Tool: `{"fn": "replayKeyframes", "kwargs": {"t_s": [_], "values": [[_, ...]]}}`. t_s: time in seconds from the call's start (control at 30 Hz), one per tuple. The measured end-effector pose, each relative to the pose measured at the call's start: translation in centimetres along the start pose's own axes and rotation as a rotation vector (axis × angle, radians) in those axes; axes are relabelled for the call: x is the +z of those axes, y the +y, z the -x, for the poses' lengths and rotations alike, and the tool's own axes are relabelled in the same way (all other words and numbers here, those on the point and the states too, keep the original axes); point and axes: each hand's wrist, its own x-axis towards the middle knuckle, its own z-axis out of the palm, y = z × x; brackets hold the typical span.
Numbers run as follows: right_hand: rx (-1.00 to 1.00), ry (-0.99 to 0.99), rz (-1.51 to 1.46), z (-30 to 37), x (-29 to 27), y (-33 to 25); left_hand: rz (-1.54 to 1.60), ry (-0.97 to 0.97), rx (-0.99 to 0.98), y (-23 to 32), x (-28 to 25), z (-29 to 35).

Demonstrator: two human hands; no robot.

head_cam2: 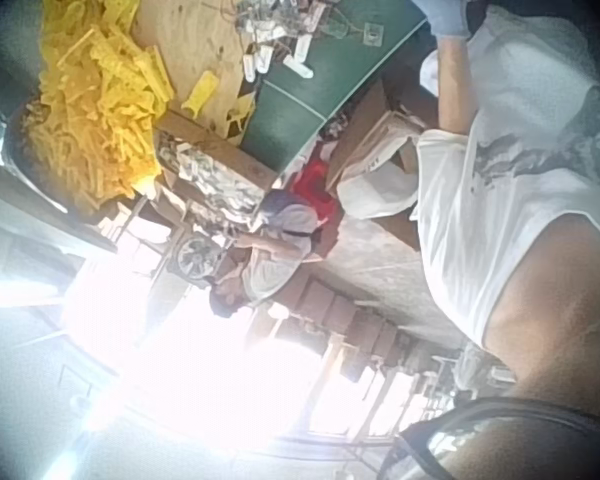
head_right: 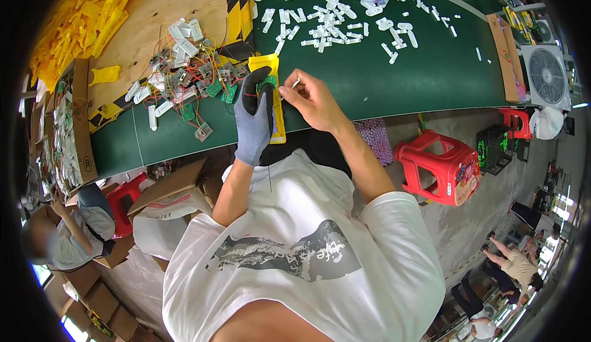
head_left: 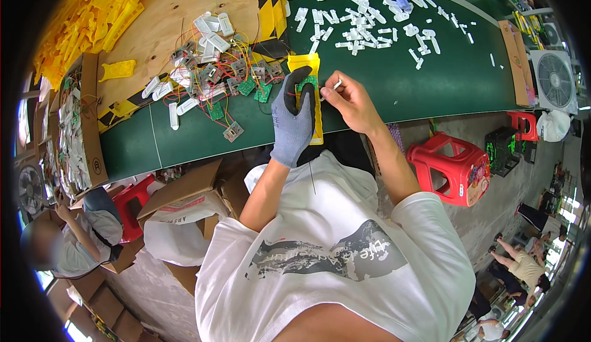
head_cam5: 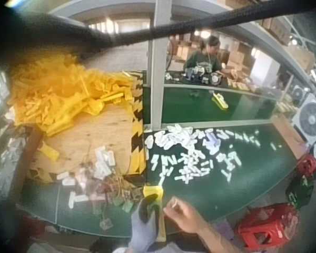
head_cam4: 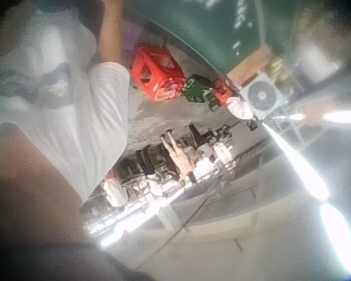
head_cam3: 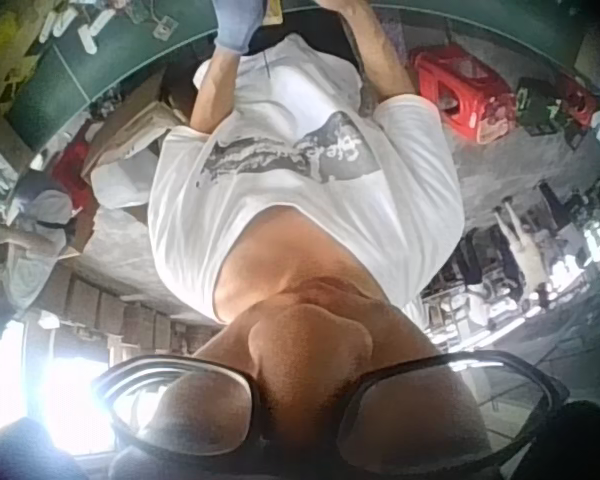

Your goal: Assembling internal components into plastic flashlight housings.

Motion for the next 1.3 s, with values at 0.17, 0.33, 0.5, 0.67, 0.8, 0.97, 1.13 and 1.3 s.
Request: {"fn": "replayKeyframes", "kwargs": {"t_s": [0.17,0.33,0.5,0.67,0.8,0.97,1.13,1.3], "values": [[-0.043,0.055,-0.104,0.2,0.6,0.3,0.047,0.014,-0.016,-0.3,0.2,0.1],[0.054,-0.078,-0.244,0.1,-0.1,1.0,0.023,0.022,-0.026,0.4,0.2,0.1],[-0.010,0.077,-0.030,0.2,1.0,0.2,0.041,0.074,0.038,-0.4,0.4,0.2],[-0.056,0.216,-0.156,0.4,2.8,0.4,0.101,0.139,0.011,-0.5,1.0,0.3],[-0.153,0.293,-0.168,0.6,3.4,0.9,0.022,0.164,0.042,-0.4,1.0,0.3],[-0.197,0.336,-0.043,0.7,3.9,0.6,0.006,0.147,0.017,-0.5,0.9,0.1],[-0.187,0.362,0.104,1.1,4.1,0.0,-0.015,0.113,0.079,-0.9,0.9,0.1],[-0.142,0.405,0.101,1.3,4.3,0.6,-0.065,0.103,0.118,-1.2,0.8,0.4]]}}
